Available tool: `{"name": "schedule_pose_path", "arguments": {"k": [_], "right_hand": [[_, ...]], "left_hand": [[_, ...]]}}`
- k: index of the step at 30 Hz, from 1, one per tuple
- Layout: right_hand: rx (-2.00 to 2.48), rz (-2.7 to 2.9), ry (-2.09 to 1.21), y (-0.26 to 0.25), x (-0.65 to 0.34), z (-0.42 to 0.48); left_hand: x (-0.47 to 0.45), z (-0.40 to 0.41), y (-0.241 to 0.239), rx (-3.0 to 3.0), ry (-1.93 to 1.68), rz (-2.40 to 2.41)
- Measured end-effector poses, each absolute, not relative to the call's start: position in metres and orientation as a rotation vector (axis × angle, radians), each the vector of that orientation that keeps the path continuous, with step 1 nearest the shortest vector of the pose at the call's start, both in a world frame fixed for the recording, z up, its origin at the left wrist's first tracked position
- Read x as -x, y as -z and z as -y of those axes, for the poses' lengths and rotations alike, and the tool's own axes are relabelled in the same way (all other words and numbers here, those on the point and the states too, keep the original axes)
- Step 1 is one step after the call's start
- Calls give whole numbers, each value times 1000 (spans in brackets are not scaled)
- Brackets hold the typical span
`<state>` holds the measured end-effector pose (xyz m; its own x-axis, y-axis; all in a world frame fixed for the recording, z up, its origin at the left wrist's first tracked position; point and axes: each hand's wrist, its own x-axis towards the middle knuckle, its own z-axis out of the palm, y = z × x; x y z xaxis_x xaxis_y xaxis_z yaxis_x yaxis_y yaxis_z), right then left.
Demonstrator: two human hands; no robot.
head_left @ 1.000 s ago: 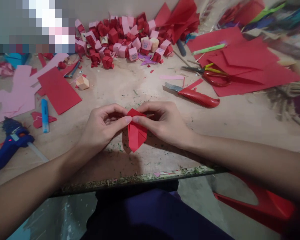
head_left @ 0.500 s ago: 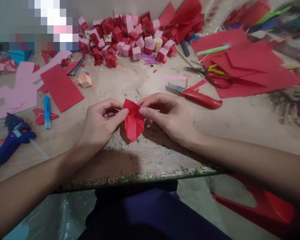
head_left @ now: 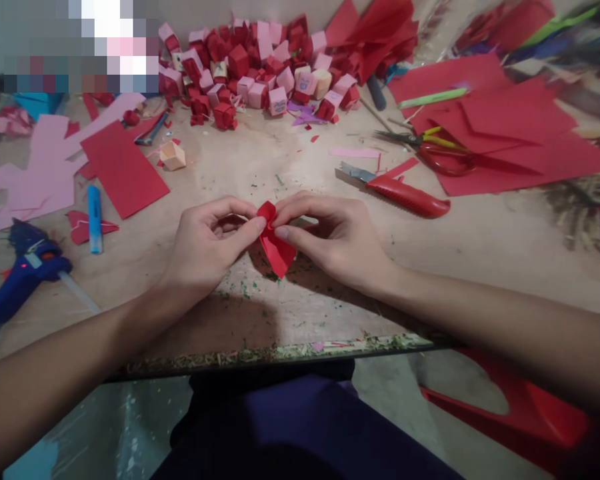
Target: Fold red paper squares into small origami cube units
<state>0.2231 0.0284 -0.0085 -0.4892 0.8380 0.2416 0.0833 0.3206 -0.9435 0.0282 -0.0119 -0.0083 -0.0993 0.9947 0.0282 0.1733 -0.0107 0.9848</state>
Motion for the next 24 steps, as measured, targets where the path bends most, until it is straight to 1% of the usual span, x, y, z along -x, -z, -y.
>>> {"name": "schedule_pose_path", "arguments": {"k": [8, 16, 24], "right_hand": [[908, 1775, -1260, 5, -222, -26], [948, 1674, -1327, 6, -222, -25], [982, 1782, -1214, 4, -222, -19]], "left_hand": [[-26, 14, 9, -1266, -1184, -1309], [-32, 16, -1, -1367, -1167, -1354], [-33, 16, -2, -1401, -1102, -1374]]}}
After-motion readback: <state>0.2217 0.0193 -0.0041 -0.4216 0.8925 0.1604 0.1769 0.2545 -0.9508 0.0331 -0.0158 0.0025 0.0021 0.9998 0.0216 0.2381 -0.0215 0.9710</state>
